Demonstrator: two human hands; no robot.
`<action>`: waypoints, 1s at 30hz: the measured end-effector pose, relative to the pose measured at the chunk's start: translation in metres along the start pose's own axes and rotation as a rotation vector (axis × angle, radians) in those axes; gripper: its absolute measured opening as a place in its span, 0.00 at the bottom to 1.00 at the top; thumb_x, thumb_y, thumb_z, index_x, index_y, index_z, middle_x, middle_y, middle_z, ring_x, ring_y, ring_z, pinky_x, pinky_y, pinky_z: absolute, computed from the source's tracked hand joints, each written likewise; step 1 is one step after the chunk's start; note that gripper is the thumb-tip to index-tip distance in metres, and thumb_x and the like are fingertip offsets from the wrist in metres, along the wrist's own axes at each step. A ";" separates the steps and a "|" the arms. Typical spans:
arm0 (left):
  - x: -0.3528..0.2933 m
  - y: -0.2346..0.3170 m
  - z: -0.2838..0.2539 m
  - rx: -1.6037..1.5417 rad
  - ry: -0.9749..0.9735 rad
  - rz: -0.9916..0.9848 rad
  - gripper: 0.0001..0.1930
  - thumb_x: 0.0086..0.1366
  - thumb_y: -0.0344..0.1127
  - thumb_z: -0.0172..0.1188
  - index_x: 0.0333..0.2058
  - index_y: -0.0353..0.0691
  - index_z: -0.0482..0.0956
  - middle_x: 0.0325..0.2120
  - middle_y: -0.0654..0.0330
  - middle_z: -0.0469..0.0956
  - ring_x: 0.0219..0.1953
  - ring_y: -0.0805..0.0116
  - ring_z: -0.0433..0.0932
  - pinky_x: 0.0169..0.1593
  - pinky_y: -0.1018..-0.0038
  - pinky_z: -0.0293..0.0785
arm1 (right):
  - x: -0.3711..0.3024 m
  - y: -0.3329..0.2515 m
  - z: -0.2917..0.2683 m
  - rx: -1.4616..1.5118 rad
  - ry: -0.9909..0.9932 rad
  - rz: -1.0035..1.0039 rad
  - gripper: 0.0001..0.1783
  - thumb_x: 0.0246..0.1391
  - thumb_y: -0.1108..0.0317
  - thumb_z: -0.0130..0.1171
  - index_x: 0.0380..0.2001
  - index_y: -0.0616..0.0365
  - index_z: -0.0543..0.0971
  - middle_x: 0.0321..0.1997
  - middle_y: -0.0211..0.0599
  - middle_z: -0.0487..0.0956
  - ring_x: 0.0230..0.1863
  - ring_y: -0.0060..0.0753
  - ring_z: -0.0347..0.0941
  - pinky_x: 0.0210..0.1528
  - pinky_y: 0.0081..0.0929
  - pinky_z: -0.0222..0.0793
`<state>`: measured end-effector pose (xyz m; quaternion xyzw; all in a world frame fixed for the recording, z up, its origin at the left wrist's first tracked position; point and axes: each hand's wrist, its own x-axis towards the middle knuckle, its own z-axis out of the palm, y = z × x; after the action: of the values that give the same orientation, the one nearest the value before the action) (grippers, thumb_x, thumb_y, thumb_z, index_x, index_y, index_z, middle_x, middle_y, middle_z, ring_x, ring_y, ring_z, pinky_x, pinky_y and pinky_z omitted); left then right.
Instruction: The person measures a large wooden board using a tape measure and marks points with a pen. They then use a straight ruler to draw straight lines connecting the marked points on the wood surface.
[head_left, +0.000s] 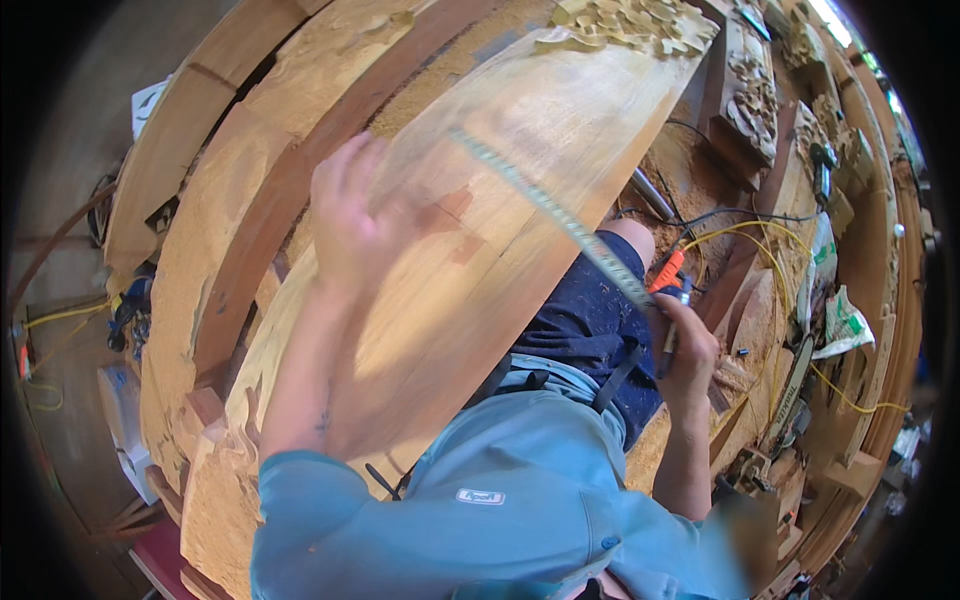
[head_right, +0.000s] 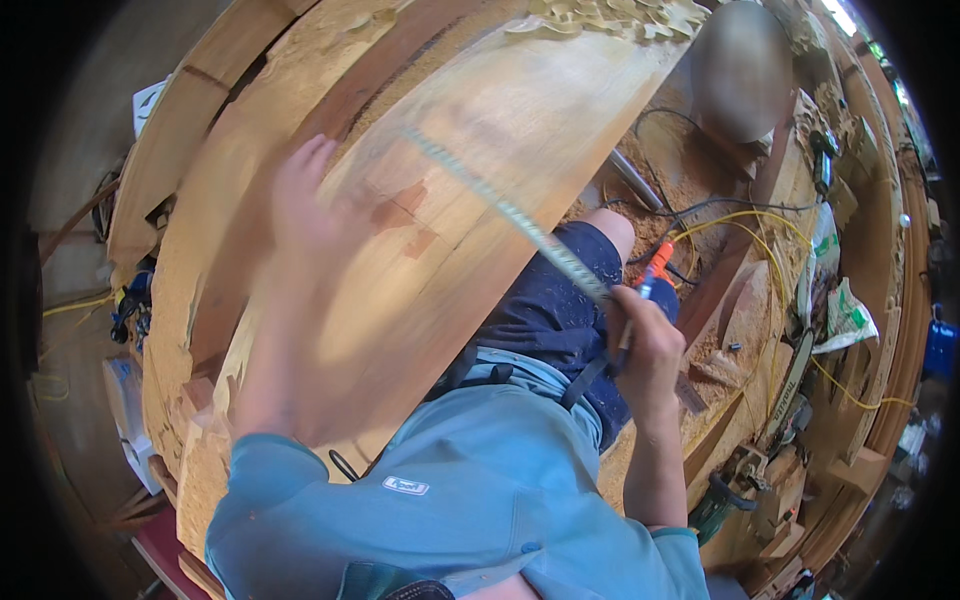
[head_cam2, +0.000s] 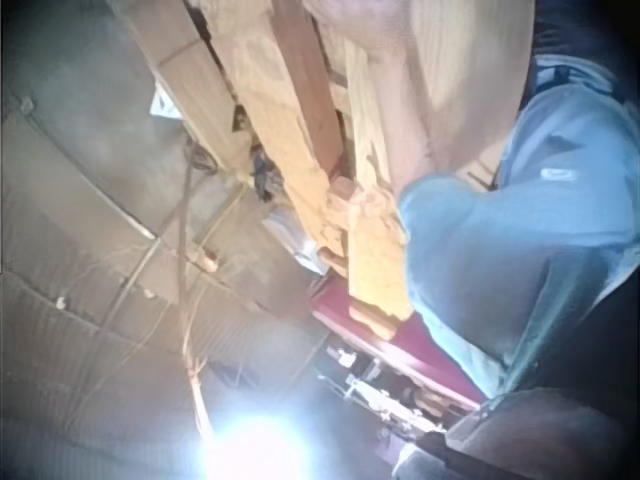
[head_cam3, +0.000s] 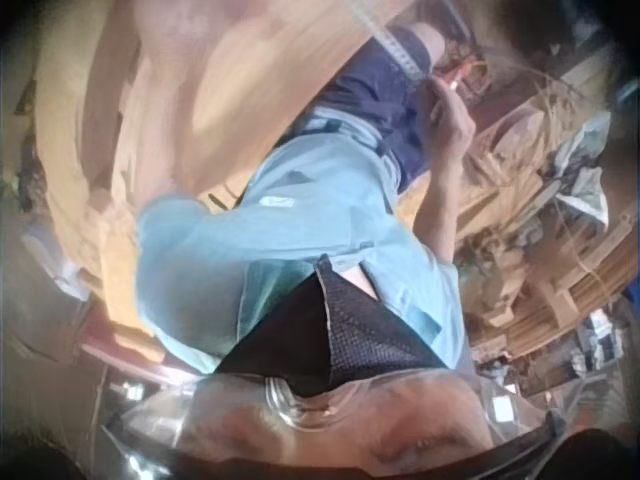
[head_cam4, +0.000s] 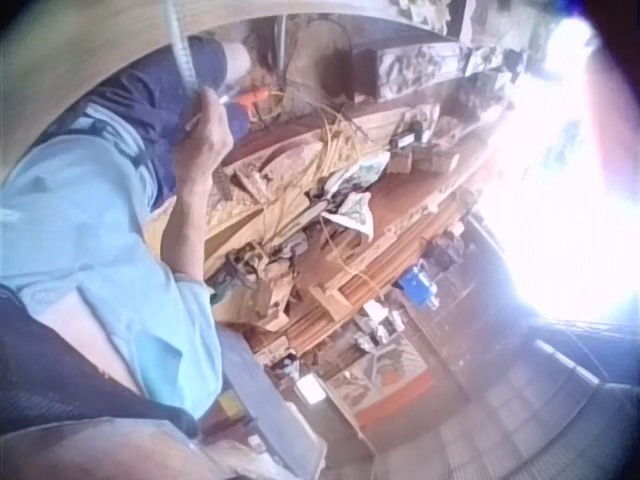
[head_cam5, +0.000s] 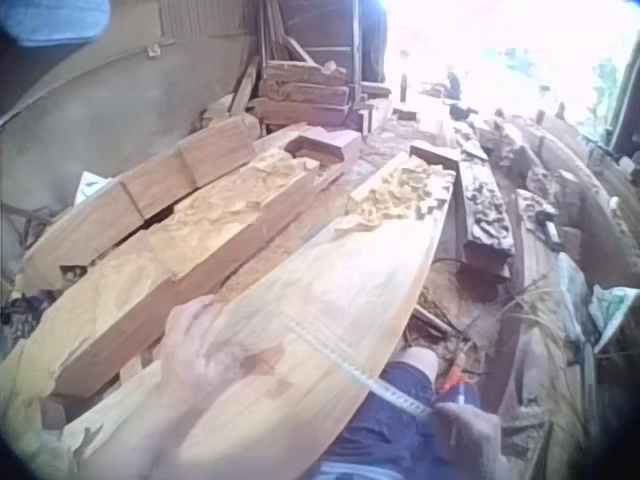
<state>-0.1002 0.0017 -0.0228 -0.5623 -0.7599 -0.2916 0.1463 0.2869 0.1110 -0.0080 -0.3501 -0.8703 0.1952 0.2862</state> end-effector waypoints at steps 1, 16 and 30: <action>0.003 0.027 -0.010 0.019 0.020 0.184 0.36 0.59 0.59 0.69 0.59 0.40 0.78 0.61 0.51 0.74 0.63 0.49 0.72 0.66 0.48 0.64 | 0.002 -0.006 0.003 0.056 -0.065 -0.007 0.17 0.48 0.81 0.67 0.43 0.59 0.81 0.29 0.41 0.81 0.30 0.42 0.82 0.34 0.34 0.77; -0.100 0.141 -0.014 -0.318 -0.886 0.504 0.23 0.65 0.54 0.63 0.45 0.39 0.83 0.20 0.62 0.76 0.23 0.64 0.79 0.28 0.70 0.72 | 0.035 -0.016 0.081 1.168 -0.289 0.526 0.21 0.66 0.65 0.50 0.51 0.71 0.81 0.46 0.46 0.85 0.46 0.37 0.81 0.56 0.35 0.73; -0.102 0.137 0.000 -0.391 -1.111 0.445 0.20 0.67 0.45 0.59 0.48 0.35 0.81 0.22 0.55 0.80 0.23 0.59 0.84 0.27 0.66 0.80 | 0.054 -0.034 0.113 1.045 -0.207 0.503 0.12 0.62 0.73 0.61 0.45 0.72 0.82 0.40 0.47 0.86 0.42 0.34 0.83 0.50 0.27 0.77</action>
<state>0.0620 -0.0494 -0.0403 -0.7908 -0.5201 -0.0522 -0.3185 0.1662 0.1106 -0.0561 -0.3375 -0.5725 0.6932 0.2791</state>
